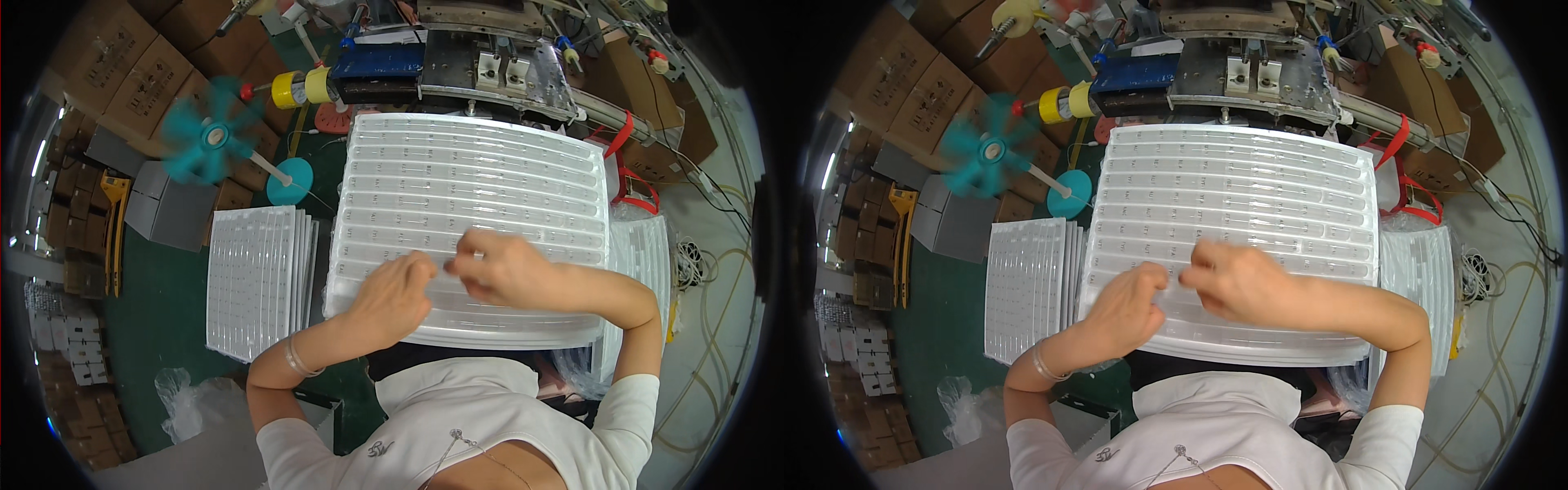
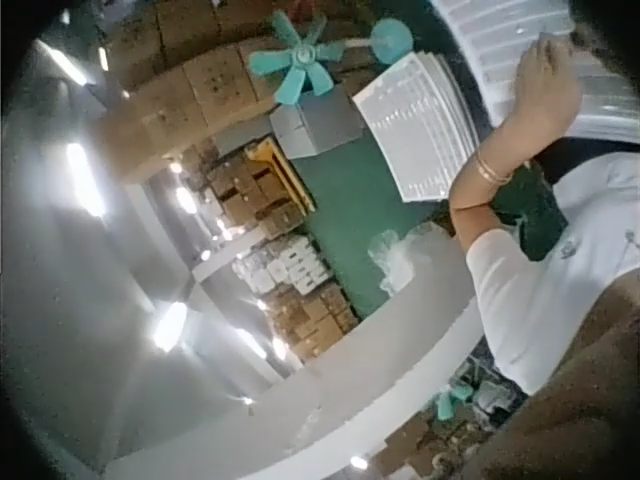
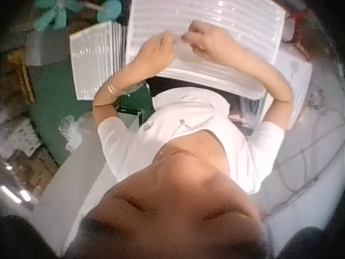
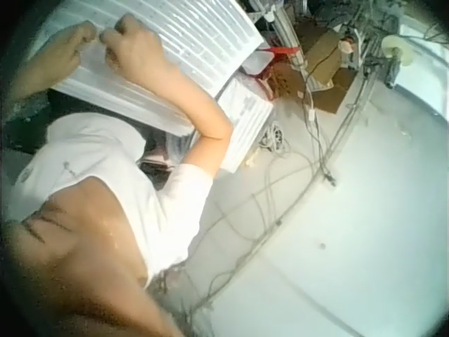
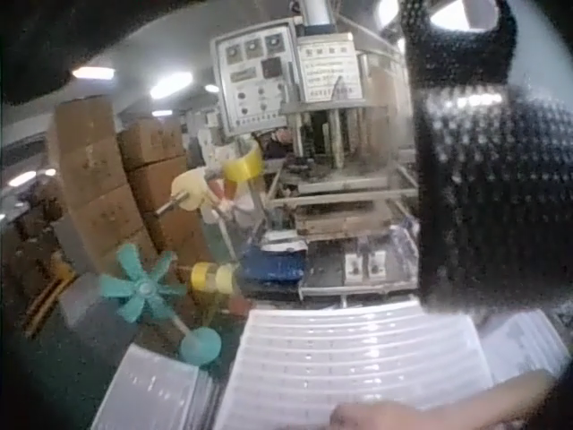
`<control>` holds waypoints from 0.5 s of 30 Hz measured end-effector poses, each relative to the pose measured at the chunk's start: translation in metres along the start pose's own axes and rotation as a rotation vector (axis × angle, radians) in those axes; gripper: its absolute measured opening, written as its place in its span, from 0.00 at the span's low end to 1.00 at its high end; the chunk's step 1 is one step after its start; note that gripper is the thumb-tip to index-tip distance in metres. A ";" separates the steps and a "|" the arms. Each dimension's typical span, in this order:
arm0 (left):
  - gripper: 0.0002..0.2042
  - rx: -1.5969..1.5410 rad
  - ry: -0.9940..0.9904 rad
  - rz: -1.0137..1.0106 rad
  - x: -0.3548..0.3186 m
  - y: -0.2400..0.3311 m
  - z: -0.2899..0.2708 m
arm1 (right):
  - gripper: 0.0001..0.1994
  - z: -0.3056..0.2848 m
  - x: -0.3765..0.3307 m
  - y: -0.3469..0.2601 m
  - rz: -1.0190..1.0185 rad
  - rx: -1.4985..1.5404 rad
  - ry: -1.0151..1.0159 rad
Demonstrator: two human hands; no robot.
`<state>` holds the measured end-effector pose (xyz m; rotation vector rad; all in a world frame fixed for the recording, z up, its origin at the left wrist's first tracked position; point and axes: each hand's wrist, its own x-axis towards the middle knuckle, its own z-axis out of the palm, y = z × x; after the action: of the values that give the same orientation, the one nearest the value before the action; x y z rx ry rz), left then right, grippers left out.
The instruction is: The worker is repeatedly inserting small components into a plastic tray on an assembly line machine.
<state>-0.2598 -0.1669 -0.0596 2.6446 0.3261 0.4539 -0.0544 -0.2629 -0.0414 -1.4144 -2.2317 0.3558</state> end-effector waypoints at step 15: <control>0.20 0.053 -0.209 0.152 0.048 -0.018 -0.022 | 0.08 -0.108 -0.049 0.045 0.347 -0.076 0.719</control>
<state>-0.2268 -0.1281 -0.0362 2.7496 0.0729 0.2143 0.0541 -0.2906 0.0186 -1.6396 -1.4380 -0.1256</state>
